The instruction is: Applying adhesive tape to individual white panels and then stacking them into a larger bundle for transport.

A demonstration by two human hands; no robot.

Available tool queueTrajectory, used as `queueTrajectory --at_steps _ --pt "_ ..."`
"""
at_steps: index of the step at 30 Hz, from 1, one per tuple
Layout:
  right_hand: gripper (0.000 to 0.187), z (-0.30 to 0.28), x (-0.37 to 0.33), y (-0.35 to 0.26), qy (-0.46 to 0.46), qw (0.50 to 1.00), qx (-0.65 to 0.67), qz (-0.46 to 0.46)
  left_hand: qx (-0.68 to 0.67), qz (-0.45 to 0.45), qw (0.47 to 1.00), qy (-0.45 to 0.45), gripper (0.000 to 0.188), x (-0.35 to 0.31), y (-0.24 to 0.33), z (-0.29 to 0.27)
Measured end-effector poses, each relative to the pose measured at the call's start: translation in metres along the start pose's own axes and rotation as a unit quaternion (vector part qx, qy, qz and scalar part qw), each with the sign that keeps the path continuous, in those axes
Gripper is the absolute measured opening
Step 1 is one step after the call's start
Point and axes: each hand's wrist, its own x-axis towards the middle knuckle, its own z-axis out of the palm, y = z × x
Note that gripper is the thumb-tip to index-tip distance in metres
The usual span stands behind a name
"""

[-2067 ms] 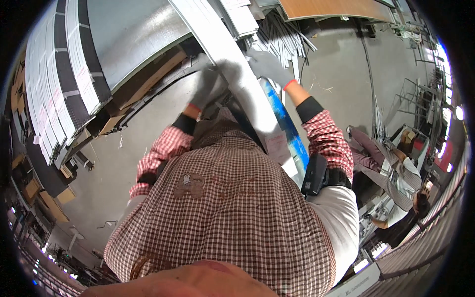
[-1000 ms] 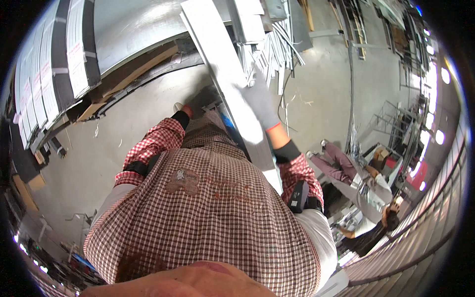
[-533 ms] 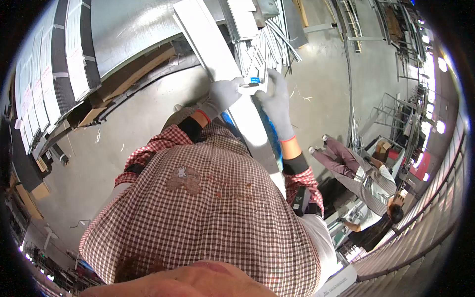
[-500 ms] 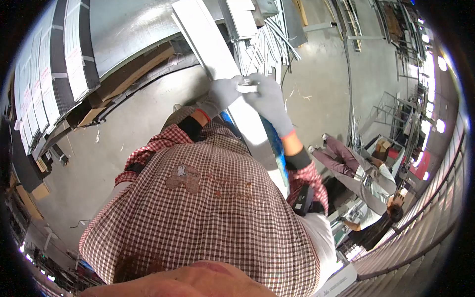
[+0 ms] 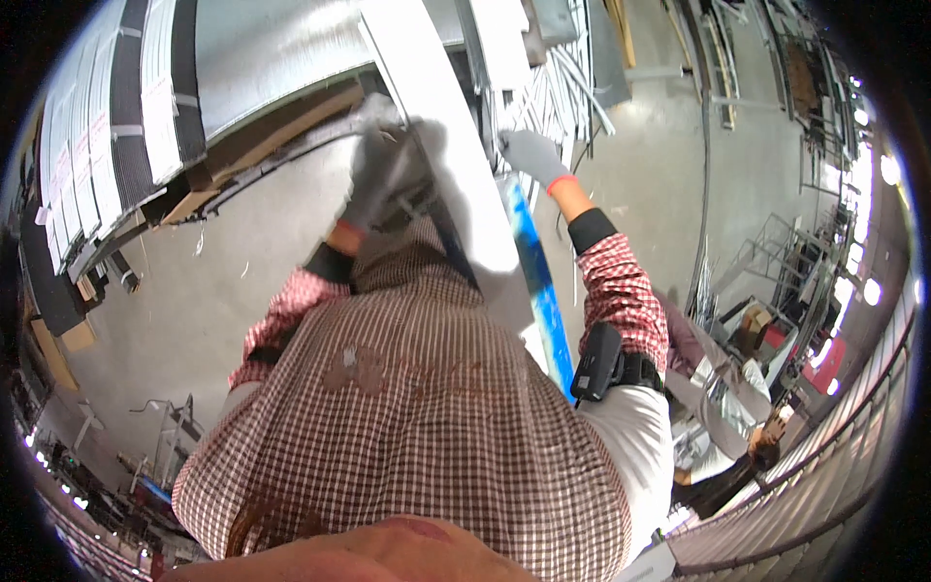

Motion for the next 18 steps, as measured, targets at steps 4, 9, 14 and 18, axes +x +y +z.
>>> queueTrajectory --at_steps 4,9,14,18 --pt "0.029 -0.023 -0.024 -0.039 0.134 0.981 0.133 -0.052 -0.037 -0.068 0.997 0.012 0.037 -0.036 -0.022 0.046" --pt "0.023 -0.008 -0.062 -0.03 -0.003 0.998 -0.037 -0.047 -0.24 -0.075 0.967 0.049 0.038 -0.091 -0.04 0.126" --pt "0.02 -0.029 -0.06 -0.046 0.015 0.994 -0.092 -0.065 -0.182 -0.012 0.983 -0.001 0.05 -0.076 -0.03 0.042" --pt "0.033 -0.1 -0.121 -0.095 0.014 0.886 0.324 -0.331 -0.318 -0.117 0.94 0.038 0.066 -0.122 0.076 -0.027"
